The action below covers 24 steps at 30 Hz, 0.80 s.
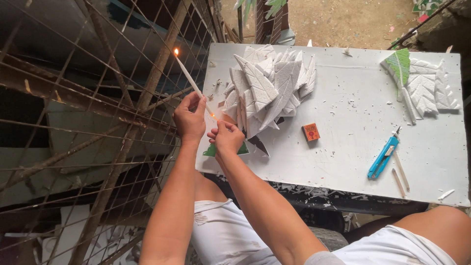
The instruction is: Lighting a candle and using a utility knife to cut and shape styrofoam pieces for a craft project.
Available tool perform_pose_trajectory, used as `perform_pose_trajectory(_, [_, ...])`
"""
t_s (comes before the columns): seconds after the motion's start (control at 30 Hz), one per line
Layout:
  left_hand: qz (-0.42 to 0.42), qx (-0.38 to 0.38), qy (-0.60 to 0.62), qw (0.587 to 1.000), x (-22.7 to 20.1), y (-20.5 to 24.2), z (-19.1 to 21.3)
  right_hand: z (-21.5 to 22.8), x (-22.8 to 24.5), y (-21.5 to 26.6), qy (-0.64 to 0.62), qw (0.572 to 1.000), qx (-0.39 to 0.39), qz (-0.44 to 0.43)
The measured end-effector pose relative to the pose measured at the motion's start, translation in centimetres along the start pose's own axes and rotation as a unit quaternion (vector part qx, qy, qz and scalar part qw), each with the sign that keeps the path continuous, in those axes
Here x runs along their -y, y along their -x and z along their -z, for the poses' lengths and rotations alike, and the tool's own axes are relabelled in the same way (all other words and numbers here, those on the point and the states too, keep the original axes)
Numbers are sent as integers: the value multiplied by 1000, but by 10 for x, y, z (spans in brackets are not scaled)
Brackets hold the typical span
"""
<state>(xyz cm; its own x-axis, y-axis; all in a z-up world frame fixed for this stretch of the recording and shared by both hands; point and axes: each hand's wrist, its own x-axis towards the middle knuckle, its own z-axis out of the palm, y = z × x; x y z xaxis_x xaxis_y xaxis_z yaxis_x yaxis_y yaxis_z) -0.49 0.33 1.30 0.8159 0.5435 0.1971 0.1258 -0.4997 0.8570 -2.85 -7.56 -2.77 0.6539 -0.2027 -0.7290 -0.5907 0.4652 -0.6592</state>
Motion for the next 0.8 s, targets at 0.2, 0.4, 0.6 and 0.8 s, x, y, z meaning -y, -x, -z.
perform_pose_trajectory(0.2, [6,6,2,1000,0,-1,0,3,10,8,13,1000,21,-16])
perform_pose_trajectory(0.4, [18,7,-16,1000,1,-2,-1,4,10,4,20,999,28,-17])
perform_pose_trajectory(0.6, [-2,-11,-12,1000,5,-3,-3,4,9,2,18,999,32,-14])
perform_pose_trajectory(0.8, [8,-13,-7,1000,4,-4,-5,5,15,9,25,999,30,-12])
